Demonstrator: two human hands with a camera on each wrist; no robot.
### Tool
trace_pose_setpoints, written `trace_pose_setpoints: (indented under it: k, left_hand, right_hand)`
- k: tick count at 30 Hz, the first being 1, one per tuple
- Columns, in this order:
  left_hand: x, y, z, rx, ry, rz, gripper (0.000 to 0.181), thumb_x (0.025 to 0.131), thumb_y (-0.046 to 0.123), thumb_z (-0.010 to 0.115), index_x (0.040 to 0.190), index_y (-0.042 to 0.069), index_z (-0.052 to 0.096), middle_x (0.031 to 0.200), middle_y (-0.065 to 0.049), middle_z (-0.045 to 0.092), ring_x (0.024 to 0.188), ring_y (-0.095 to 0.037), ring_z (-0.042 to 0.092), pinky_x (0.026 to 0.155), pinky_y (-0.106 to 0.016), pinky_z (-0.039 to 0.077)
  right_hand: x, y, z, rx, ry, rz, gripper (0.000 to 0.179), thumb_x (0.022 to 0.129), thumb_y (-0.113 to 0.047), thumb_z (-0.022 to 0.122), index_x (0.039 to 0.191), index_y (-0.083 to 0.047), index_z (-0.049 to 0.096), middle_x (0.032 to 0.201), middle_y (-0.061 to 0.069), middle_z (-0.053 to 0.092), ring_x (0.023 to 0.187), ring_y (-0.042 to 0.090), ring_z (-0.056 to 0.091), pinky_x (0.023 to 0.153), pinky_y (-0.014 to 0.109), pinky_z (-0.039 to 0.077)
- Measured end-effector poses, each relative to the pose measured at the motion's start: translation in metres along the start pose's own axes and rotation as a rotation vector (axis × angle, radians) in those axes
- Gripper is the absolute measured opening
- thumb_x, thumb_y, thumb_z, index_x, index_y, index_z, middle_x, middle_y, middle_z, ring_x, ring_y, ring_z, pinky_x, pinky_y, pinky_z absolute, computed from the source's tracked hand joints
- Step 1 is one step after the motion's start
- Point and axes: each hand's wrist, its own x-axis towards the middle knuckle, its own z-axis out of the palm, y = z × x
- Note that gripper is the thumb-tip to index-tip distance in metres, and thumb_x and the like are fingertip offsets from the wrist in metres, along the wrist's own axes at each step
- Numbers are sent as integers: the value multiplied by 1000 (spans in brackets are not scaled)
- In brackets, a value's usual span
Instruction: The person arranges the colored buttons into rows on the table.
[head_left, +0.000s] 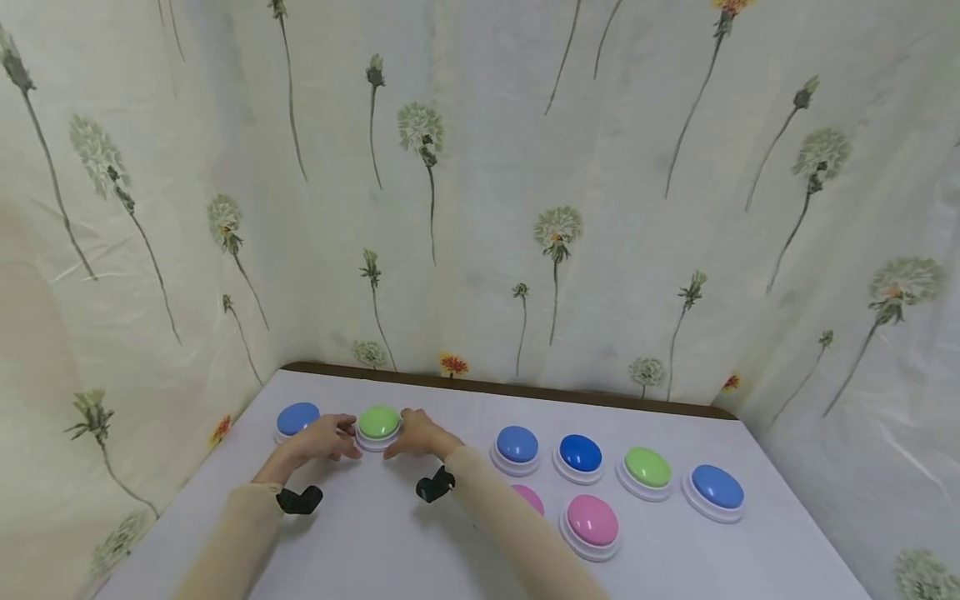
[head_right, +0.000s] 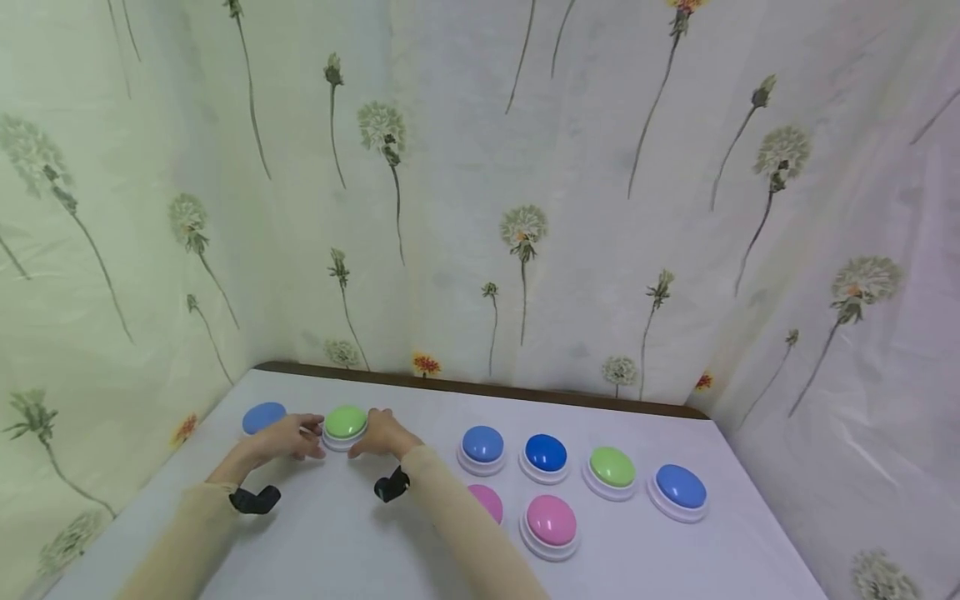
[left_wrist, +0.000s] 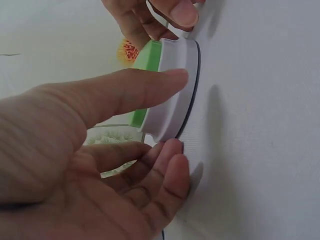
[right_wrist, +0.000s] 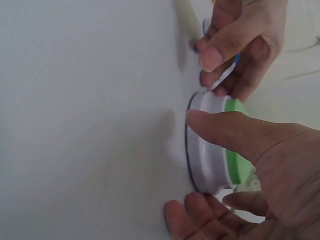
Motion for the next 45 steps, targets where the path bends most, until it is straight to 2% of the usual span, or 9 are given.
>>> trace_pose_setpoints:
  k: [7, 11, 14, 18, 24, 28, 32, 36, 45]
  left_hand:
    - [15, -3, 10, 137, 55, 101, 75, 65, 14, 80, 126, -9, 44, 103, -11, 56, 90, -21, 51, 77, -34, 46]
    - [17, -1, 16, 155, 99, 121, 74, 64, 18, 81, 124, -9, 46, 99, -11, 58, 88, -21, 52, 80, -37, 44]
    - [15, 2, 18, 151, 125, 120, 73, 61, 20, 83, 119, -8, 49, 95, -11, 58, 86, -21, 53, 77, -37, 45]
    - [12, 2, 18, 165, 116, 134, 73, 57, 23, 85, 114, -7, 49, 93, -10, 56, 84, -20, 52, 74, -34, 45]
    - [5, 3, 17, 199, 78, 141, 69, 59, 29, 84, 111, -3, 52, 94, -7, 57, 84, -18, 52, 73, -32, 45]
    - [-5, 16, 18, 211, 73, 175, 65, 60, 30, 83, 109, -1, 54, 95, -6, 59, 85, -18, 54, 72, -32, 46]
    - [-17, 33, 19, 248, 101, 218, 66, 61, 31, 82, 110, -2, 53, 95, -7, 58, 85, -18, 54, 70, -32, 46]
    - [-26, 50, 21, 259, 115, 235, 67, 60, 31, 83, 109, -3, 52, 94, -7, 57, 84, -18, 53, 70, -32, 45]
    - [-54, 78, 37, 263, 89, 251, 59, 58, 25, 84, 101, 0, 52, 86, -5, 53, 78, -18, 50, 64, -29, 43]
  right_hand:
    - [4, 4, 2, -5, 38, 72, 61, 65, -28, 81, 112, 1, 54, 99, 8, 54, 90, 18, 49, 86, 35, 44]
    - [6, 6, 5, -32, 87, 74, 59, 63, -27, 81, 110, 0, 57, 97, 7, 57, 90, 18, 51, 86, 35, 44]
    - [6, 6, 5, -46, 101, 63, 57, 63, -27, 82, 109, -1, 59, 96, 6, 59, 91, 18, 51, 86, 34, 44]
    - [1, 5, 3, -48, 85, 30, 54, 62, -27, 83, 105, -2, 62, 92, 4, 59, 88, 16, 51, 83, 32, 44]
    - [-12, 4, -5, -59, 75, -43, 51, 62, -27, 83, 100, -2, 61, 86, 1, 61, 78, 12, 54, 73, 26, 46]
    - [-25, 1, -15, -89, 89, -97, 49, 63, -27, 81, 98, -1, 61, 84, 1, 61, 76, 12, 54, 69, 25, 45]
    - [-38, 0, -27, -97, 113, -151, 48, 66, -28, 79, 102, -2, 60, 88, 2, 61, 80, 12, 54, 71, 25, 46]
    - [-51, 3, -34, -92, 141, -192, 51, 68, -32, 78, 106, -4, 60, 93, 1, 62, 85, 12, 55, 73, 24, 46]
    - [-90, 7, -43, -30, 146, -211, 58, 66, -37, 79, 109, -5, 58, 95, 1, 60, 85, 11, 54, 70, 23, 48]
